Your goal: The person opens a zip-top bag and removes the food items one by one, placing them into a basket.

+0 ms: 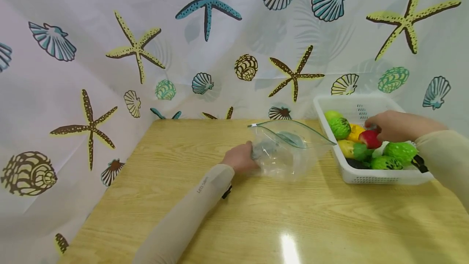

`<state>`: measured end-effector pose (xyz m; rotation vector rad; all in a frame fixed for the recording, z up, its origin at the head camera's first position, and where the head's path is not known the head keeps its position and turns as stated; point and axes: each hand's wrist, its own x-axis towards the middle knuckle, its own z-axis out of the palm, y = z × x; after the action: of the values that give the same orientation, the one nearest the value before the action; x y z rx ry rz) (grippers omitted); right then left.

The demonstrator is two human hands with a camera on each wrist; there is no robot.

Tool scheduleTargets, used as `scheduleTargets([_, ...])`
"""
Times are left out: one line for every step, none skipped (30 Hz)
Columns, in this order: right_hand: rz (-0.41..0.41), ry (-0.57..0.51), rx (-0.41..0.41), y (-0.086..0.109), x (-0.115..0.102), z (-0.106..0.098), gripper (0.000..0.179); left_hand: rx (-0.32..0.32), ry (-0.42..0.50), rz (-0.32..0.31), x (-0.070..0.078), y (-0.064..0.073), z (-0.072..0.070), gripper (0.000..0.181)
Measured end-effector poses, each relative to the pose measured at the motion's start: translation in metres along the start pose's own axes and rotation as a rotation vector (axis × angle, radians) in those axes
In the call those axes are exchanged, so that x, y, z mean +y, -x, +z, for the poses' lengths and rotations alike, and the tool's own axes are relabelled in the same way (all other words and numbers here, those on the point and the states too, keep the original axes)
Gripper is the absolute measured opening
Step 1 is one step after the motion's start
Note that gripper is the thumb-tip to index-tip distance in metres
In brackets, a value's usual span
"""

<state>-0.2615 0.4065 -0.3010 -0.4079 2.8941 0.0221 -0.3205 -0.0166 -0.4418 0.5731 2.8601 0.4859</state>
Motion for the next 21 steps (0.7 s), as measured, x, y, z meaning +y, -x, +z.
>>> scheduleTargets([0.01, 0.012, -0.003, 0.0, 0.0, 0.0, 0.04, 0.02, 0.013, -0.007, 0.0, -0.001, -0.002, 0.066])
scheduleTargets([0.016, 0.023, -0.002, 0.001, -0.002, 0.0, 0.04, 0.037, 0.029, -0.014, 0.0, -0.001, -0.004, 0.065])
scheduleTargets([0.023, 0.033, -0.002, 0.001, -0.004, 0.0, 0.04, 0.054, 0.038, -0.02, 0.0, -0.001, -0.007, 0.065])
scheduleTargets([0.023, 0.046, 0.003, 0.002, -0.007, -0.001, 0.04, 0.068, 0.054, -0.029, 0.001, 0.0, -0.01, 0.065])
scheduleTargets([0.021, 0.048, 0.006, 0.003, -0.01, -0.001, 0.04, 0.082, 0.061, -0.035, 0.001, 0.0, -0.012, 0.067])
scheduleTargets([0.025, 0.045, 0.005, 0.003, -0.015, -0.002, 0.041, 0.096, 0.075, -0.041, 0.001, 0.0, -0.015, 0.069])
scheduleTargets([0.023, 0.04, 0.004, 0.003, -0.019, -0.003, 0.042, 0.108, 0.091, -0.044, 0.001, 0.0, -0.017, 0.072])
scheduleTargets([0.019, 0.037, 0.004, 0.004, -0.023, -0.004, 0.043, 0.117, 0.111, -0.049, 0.001, 0.0, -0.02, 0.075])
scheduleTargets([0.019, 0.035, 0.0, 0.004, -0.028, -0.006, 0.043, 0.126, 0.133, -0.054, 0.0, -0.001, -0.022, 0.078])
scheduleTargets([0.013, 0.032, -0.002, 0.004, -0.032, -0.007, 0.044, 0.133, 0.146, -0.057, -0.001, -0.001, -0.024, 0.081])
scheduleTargets([0.009, 0.031, -0.002, 0.004, -0.036, -0.007, 0.044, 0.14, 0.159, -0.057, -0.002, -0.002, -0.026, 0.084])
scheduleTargets([0.004, 0.033, -0.002, 0.004, -0.039, -0.008, 0.044, 0.142, 0.173, -0.056, -0.003, -0.002, -0.028, 0.087])
scheduleTargets([-0.004, 0.028, -0.004, 0.004, -0.042, -0.008, 0.044, 0.141, 0.181, -0.055, -0.004, -0.002, -0.029, 0.09])
scheduleTargets([-0.01, 0.021, -0.007, 0.004, -0.045, -0.008, 0.044, 0.136, 0.192, -0.052, -0.006, -0.002, -0.03, 0.091])
scheduleTargets([-0.021, 0.018, -0.009, 0.004, -0.047, -0.008, 0.044, 0.13, 0.199, -0.046, -0.007, -0.003, -0.031, 0.092])
scheduleTargets([-0.032, 0.012, -0.006, 0.005, -0.049, -0.007, 0.044, 0.122, 0.201, -0.036, -0.009, -0.003, -0.032, 0.093])
scheduleTargets([-0.036, 0.005, -0.006, 0.005, -0.051, -0.007, 0.044, 0.114, 0.211, -0.026, -0.01, -0.004, -0.033, 0.093])
scheduleTargets([-0.044, 0.004, 0.0, 0.005, -0.052, -0.006, 0.043, 0.107, 0.208, -0.015, -0.012, -0.005, -0.034, 0.092])
scheduleTargets([-0.053, 0.004, 0.005, 0.005, -0.053, -0.005, 0.043, 0.103, 0.207, -0.003, -0.014, -0.006, -0.034, 0.091])
scheduleTargets([-0.059, 0.009, 0.015, 0.006, -0.054, -0.003, 0.043, 0.101, 0.203, 0.013, -0.016, -0.007, -0.035, 0.088])
scheduleTargets([-0.061, 0.017, 0.026, 0.005, -0.054, -0.001, 0.042, 0.097, 0.195, 0.029, -0.018, -0.008, -0.036, 0.084])
